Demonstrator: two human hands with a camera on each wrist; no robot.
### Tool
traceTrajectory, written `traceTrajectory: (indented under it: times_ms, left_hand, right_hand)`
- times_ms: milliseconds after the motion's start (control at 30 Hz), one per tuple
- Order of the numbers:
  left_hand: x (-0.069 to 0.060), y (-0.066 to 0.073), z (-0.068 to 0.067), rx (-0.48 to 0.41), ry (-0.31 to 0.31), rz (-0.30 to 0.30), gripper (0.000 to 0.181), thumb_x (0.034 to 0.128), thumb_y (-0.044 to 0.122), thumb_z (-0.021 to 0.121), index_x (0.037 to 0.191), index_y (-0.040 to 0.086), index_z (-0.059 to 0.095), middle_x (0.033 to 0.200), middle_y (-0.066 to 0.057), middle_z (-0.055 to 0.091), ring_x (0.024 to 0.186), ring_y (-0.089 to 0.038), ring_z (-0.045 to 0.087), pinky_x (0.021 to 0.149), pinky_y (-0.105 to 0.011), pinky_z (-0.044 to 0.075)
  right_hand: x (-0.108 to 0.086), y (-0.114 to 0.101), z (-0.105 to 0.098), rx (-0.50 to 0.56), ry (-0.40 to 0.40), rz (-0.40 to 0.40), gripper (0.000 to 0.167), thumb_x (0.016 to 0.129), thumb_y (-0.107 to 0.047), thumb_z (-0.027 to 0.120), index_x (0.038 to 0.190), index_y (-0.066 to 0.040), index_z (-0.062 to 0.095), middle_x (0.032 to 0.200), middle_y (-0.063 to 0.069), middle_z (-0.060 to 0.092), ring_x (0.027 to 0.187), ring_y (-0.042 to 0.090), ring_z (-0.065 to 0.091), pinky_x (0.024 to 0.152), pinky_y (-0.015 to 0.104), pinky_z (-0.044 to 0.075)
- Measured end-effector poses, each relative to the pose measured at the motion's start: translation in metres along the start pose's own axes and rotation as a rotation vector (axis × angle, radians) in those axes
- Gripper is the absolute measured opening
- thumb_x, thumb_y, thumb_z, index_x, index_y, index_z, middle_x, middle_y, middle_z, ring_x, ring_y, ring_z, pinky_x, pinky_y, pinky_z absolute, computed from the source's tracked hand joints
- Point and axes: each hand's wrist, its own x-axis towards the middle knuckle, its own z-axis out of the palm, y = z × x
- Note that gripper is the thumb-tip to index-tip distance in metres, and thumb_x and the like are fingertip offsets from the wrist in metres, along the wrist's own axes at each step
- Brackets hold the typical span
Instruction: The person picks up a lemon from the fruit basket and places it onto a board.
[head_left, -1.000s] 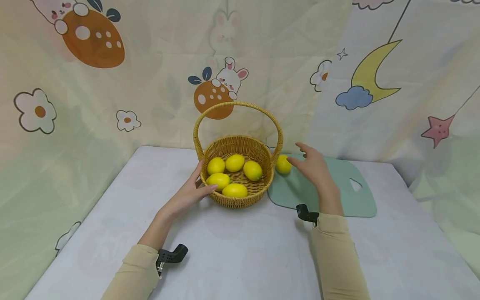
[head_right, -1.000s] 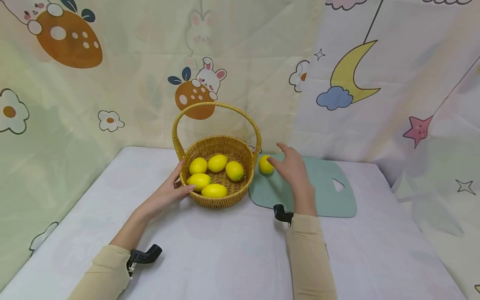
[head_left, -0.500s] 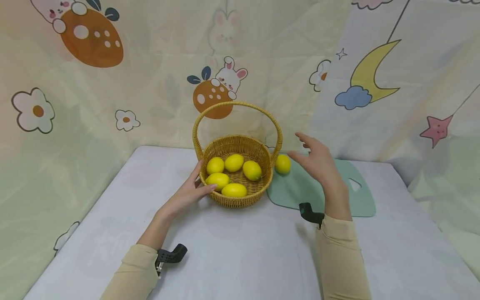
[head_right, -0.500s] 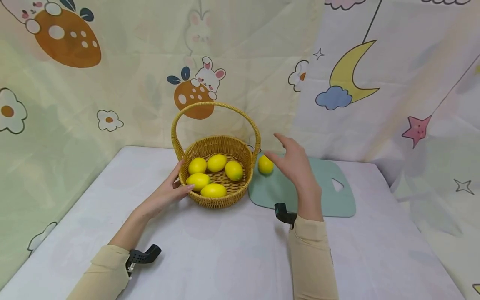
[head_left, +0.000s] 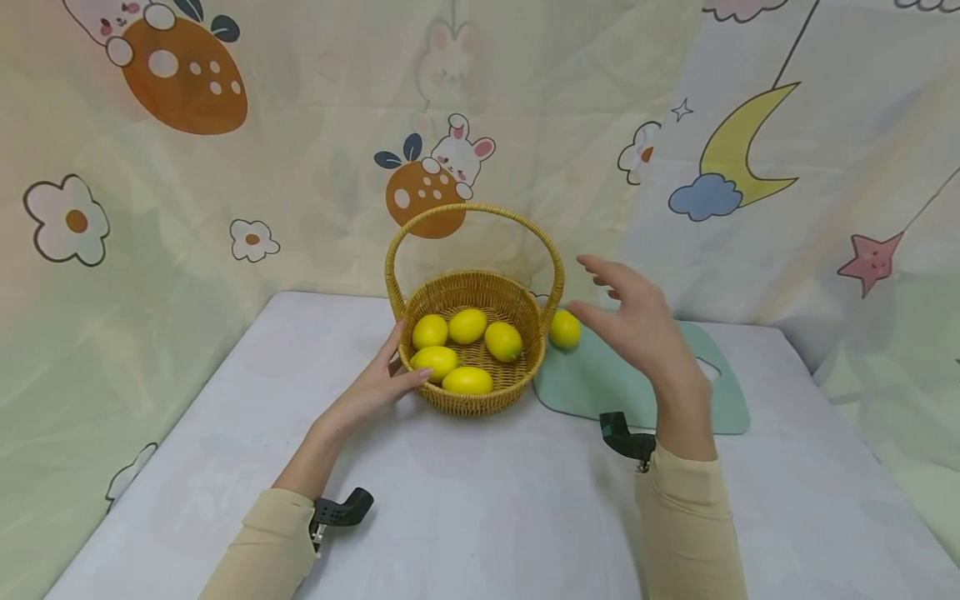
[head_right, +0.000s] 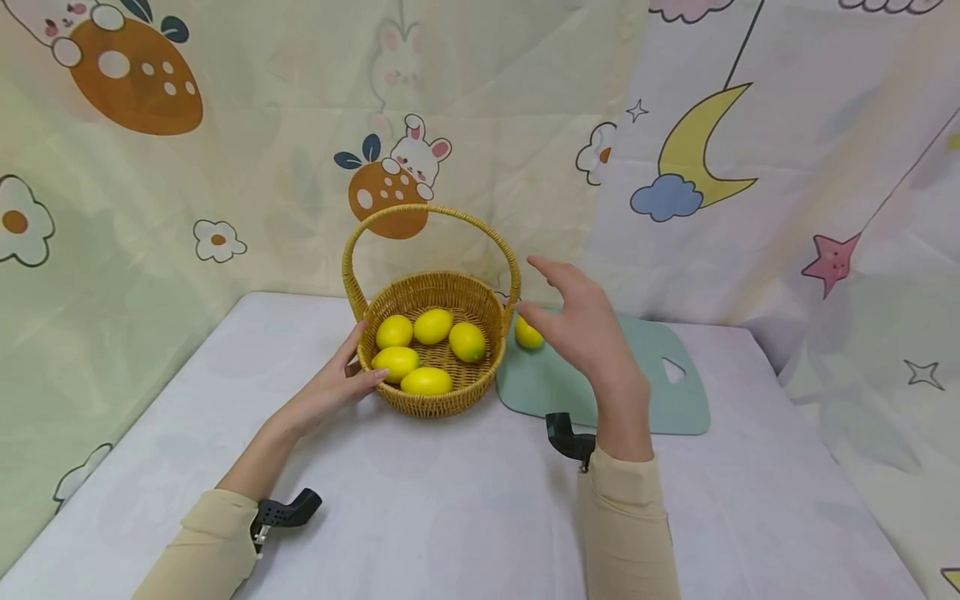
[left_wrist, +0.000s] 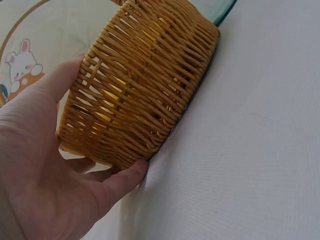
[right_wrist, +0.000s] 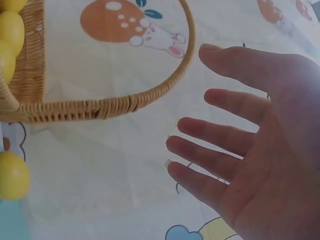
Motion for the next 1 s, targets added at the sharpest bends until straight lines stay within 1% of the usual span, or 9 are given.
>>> traceTrajectory:
  times_ms: [233,367,500,667,800,900,1000]
  left_hand:
    - [0.0,-0.002,0.0,-0.004,0.003,0.001,0.102,0.0859,0.058,0.069,0.155,0.049,-0.006,0.167,0.013,-0.01,0.155,-0.037,0.008,0.12,-0.064,0.017]
    - [-0.001,-0.001,0.0,-0.007,-0.001,0.004,0.101,0.0861,0.058,0.069,0.154,0.05,-0.006,0.167,0.013,-0.01,0.155,-0.037,0.007,0.121,-0.063,0.016]
    - [-0.001,-0.001,-0.001,-0.013,-0.007,0.008,0.101,0.086,0.059,0.069,0.154,0.05,-0.006,0.167,0.013,-0.01,0.155,-0.036,0.007,0.121,-0.064,0.016]
    - [0.0,-0.001,0.0,-0.011,-0.011,0.004,0.101,0.0859,0.059,0.068,0.154,0.051,-0.006,0.167,0.013,-0.01,0.155,-0.036,0.008,0.12,-0.065,0.017]
    - [0.001,-0.001,0.0,-0.007,-0.006,0.007,0.101,0.0856,0.06,0.069,0.154,0.051,-0.006,0.167,0.013,-0.009,0.155,-0.036,0.009,0.12,-0.065,0.017]
    - [0.001,-0.002,0.0,-0.005,-0.003,0.009,0.101,0.0857,0.06,0.068,0.154,0.05,-0.006,0.167,0.013,-0.009,0.155,-0.036,0.008,0.12,-0.065,0.017]
    - [0.001,-0.003,0.0,-0.006,-0.002,0.009,0.101,0.0862,0.059,0.068,0.154,0.05,-0.006,0.167,0.013,-0.009,0.155,-0.036,0.008,0.12,-0.065,0.016]
  right_hand:
    - [-0.001,-0.013,0.008,-0.011,-0.061,-0.058,0.061,0.093,-0.033,0.069,0.149,-0.027,0.046,0.15,0.001,0.049,0.132,0.027,0.048,0.108,0.057,0.043]
    - [0.002,-0.017,0.018,-0.027,-0.093,-0.099,0.062,0.092,-0.03,0.071,0.149,-0.025,0.047,0.151,0.001,0.049,0.135,0.027,0.047,0.11,0.054,0.043]
    - [0.004,-0.02,0.031,-0.075,-0.125,-0.123,0.064,0.091,-0.03,0.073,0.149,-0.023,0.047,0.152,0.001,0.049,0.14,0.027,0.045,0.113,0.053,0.041]
    - [0.011,-0.016,0.051,-0.122,-0.2,-0.102,0.065,0.092,-0.035,0.07,0.151,-0.023,0.044,0.151,0.005,0.049,0.139,0.03,0.045,0.112,0.054,0.041]
    - [0.017,-0.011,0.069,-0.134,-0.267,-0.065,0.065,0.093,-0.039,0.068,0.151,-0.026,0.042,0.156,0.006,0.043,0.143,0.032,0.041,0.113,0.056,0.039]
    - [0.021,-0.006,0.084,-0.132,-0.306,-0.048,0.065,0.093,-0.038,0.067,0.152,-0.025,0.042,0.158,0.007,0.038,0.148,0.033,0.034,0.116,0.057,0.036]
    - [0.024,-0.001,0.096,-0.129,-0.328,-0.049,0.063,0.093,-0.035,0.067,0.151,-0.023,0.043,0.157,0.006,0.04,0.146,0.032,0.038,0.116,0.055,0.037]
